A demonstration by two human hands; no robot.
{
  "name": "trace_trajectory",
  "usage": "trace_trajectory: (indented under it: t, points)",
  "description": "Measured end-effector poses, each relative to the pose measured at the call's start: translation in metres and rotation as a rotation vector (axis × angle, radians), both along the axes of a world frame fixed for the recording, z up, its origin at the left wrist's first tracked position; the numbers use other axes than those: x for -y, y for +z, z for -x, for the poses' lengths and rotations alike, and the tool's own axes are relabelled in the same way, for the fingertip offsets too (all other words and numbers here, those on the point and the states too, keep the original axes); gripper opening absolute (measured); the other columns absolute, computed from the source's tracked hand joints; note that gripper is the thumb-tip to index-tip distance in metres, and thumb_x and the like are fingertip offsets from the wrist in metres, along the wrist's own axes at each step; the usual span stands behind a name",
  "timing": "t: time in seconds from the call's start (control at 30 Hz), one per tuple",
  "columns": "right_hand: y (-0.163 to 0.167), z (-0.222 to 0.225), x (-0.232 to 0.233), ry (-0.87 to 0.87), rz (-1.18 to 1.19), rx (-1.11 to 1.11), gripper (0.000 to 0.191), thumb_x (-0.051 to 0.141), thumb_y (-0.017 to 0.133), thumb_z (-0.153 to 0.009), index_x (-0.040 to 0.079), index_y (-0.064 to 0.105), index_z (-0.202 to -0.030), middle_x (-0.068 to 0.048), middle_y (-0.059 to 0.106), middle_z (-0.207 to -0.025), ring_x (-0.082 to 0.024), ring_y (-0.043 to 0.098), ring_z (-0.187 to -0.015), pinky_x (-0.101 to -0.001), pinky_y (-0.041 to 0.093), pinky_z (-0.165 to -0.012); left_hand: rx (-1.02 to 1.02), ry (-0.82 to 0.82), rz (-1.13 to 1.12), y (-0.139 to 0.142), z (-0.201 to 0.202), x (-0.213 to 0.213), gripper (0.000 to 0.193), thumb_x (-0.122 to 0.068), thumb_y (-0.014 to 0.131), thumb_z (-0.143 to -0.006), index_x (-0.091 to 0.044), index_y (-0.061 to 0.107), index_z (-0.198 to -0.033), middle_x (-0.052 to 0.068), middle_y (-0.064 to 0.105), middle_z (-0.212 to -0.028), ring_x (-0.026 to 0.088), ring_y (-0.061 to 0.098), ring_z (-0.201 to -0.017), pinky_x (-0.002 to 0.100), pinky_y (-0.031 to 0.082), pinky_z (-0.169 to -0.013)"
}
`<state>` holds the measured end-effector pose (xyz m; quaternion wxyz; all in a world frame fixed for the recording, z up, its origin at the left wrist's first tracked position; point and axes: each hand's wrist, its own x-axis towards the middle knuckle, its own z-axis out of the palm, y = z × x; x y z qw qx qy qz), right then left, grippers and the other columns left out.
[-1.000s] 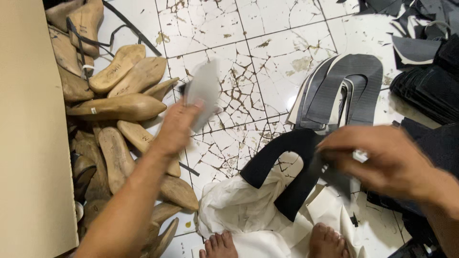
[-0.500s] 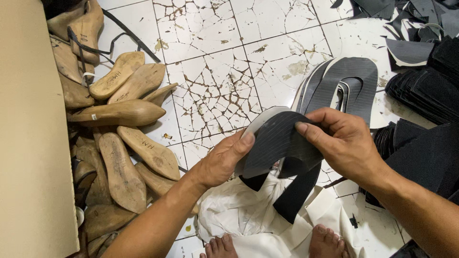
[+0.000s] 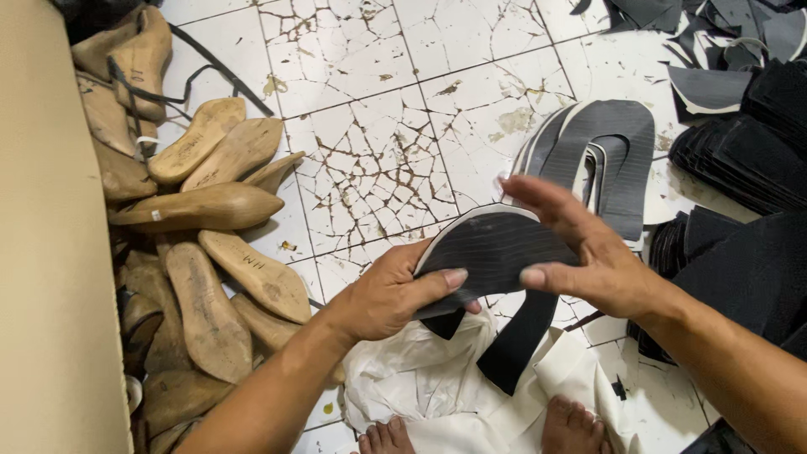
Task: The person sits on the floor and sews a black U-shaped shoe part using a needle and thread. They repeatedly insert the needle, pull the thread through, and tighten stitches along the edge of the part. Wooden shoe lasts and stacks of shoe components are visible nearby.
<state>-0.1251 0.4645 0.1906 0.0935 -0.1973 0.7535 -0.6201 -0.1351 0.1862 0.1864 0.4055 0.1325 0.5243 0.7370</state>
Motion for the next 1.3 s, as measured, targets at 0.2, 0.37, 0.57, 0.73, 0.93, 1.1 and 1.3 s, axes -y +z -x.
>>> trace_trajectory:
  t: [0.2,0.37,0.57,0.73,0.93,1.1,1.3]
  points:
    - [-0.027,-0.018,-0.02,-0.058,0.135,0.409,0.037,0.013,0.074,-0.09,-0.005,0.066,-0.121,-0.012,0.075,-0.104,-0.017,0.071,-0.093,-0.0328,0.06,-0.081,0.109,0.036,-0.003,-0.007,0.016,-0.01,0.041,-0.02,0.059,-0.104,0.007,0.061,-0.134,0.013,0.075,-0.097,0.017,0.072,-0.087,0.034,0.059,-0.08]
    - [-0.029,-0.015,-0.043,-0.516,0.053,0.421,0.024,0.019,0.066,-0.095,0.0,0.066,-0.109,-0.006,0.072,-0.084,-0.012,0.067,-0.065,-0.0268,0.058,-0.055,-0.044,-0.074,0.264,-0.02,0.031,-0.046,0.044,-0.014,0.068,-0.09,0.001,0.059,-0.13,0.011,0.075,-0.109,0.016,0.071,-0.1,0.033,0.057,-0.092]
    - [-0.002,0.021,-0.105,-0.736,-0.295,0.335,0.026,0.023,0.062,-0.103,0.002,0.065,-0.117,-0.006,0.069,-0.086,-0.014,0.065,-0.066,-0.0284,0.055,-0.054,-0.226,-0.012,0.313,-0.041,0.064,-0.113,0.05,-0.017,0.068,-0.09,-0.004,0.055,-0.137,0.01,0.071,-0.12,0.017,0.066,-0.108,0.033,0.054,-0.095]
    - [-0.017,0.078,-0.16,-0.824,-0.549,0.286,0.034,0.027,0.063,-0.105,0.003,0.064,-0.13,-0.009,0.07,-0.101,-0.017,0.069,-0.083,-0.0293,0.057,-0.067,-0.256,-0.027,0.421,-0.077,0.126,-0.186,0.056,-0.027,0.069,-0.089,-0.004,0.055,-0.138,0.014,0.072,-0.12,0.023,0.07,-0.106,0.035,0.056,-0.093]
    - [-0.058,0.105,-0.185,-0.835,-0.686,0.116,0.052,0.026,0.068,-0.103,-0.005,0.052,-0.141,-0.015,0.067,-0.114,-0.023,0.068,-0.092,-0.0348,0.059,-0.073,-0.681,0.015,0.831,-0.141,0.129,-0.182,0.08,-0.044,0.079,-0.089,0.004,0.045,-0.144,0.028,0.054,-0.138,0.038,0.055,-0.125,0.045,0.042,-0.103]
    - [-0.052,0.051,-0.2,-0.714,-0.843,0.158,0.045,0.032,0.07,-0.101,0.0,0.066,-0.133,-0.016,0.074,-0.103,-0.023,0.072,-0.091,-0.0364,0.058,-0.079,-0.47,-0.089,0.884,-0.161,0.063,-0.12,0.058,-0.038,0.073,-0.083,-0.004,0.064,-0.13,0.016,0.069,-0.126,0.029,0.069,-0.109,0.038,0.052,-0.095]
    - [-0.024,-0.01,-0.204,-0.501,-1.483,0.422,0.059,0.057,0.064,-0.093,0.008,0.069,-0.127,-0.019,0.079,-0.098,-0.034,0.076,-0.089,-0.0471,0.059,-0.078,-0.344,-0.038,0.868,-0.146,-0.026,-0.072,0.041,-0.029,0.073,-0.087,-0.007,0.07,-0.122,0.014,0.075,-0.104,0.023,0.071,-0.09,0.034,0.056,-0.082]
